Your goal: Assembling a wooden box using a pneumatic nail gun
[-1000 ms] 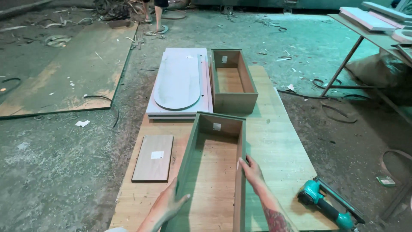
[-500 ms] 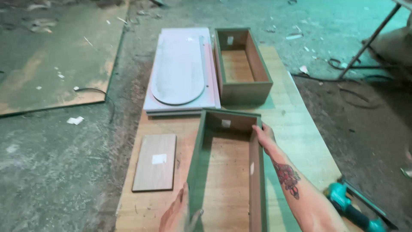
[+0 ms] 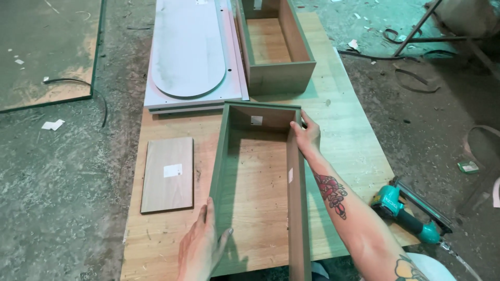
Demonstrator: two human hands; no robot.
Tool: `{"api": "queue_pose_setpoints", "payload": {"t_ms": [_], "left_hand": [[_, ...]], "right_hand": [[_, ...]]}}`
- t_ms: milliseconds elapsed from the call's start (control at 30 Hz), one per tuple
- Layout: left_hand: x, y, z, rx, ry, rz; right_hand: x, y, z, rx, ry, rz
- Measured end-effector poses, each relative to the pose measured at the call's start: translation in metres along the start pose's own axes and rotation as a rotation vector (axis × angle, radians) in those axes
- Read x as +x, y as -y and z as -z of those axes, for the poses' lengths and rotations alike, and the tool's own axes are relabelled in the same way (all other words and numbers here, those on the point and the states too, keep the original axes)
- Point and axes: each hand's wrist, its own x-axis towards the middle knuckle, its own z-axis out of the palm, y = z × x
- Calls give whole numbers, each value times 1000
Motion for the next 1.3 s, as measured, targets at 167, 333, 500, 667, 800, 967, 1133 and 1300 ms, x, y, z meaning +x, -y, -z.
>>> {"api": "queue_pose_setpoints", "payload": {"t_ms": [167, 333, 500, 667, 800, 967, 1133, 1300], "left_hand": [[-3, 0, 3, -8, -48, -65], [-2, -3, -1, -48, -63, -39], [-1, -5, 2, -96, -92, -67], [0, 11, -21, -152, -272, -158], [-4, 20, -5, -157, -10, 1], [-11, 47, -24, -148, 94, 64], [-11, 43, -28, -145, 24, 50], [-14, 18, -18, -193, -22, 21]], "right_hand": [[-5, 8, 4, -103, -16, 22], [-4, 16, 6, -345, -31, 153], [10, -3, 13, -573, 42, 333], [-92, 65, 50, -236, 198, -189], [-205, 60, 70, -181, 259, -318], [-297, 13, 79, -446, 372, -468], [-297, 32, 84, -496, 335, -346], [-266, 35, 91, -468, 313, -281]]}}
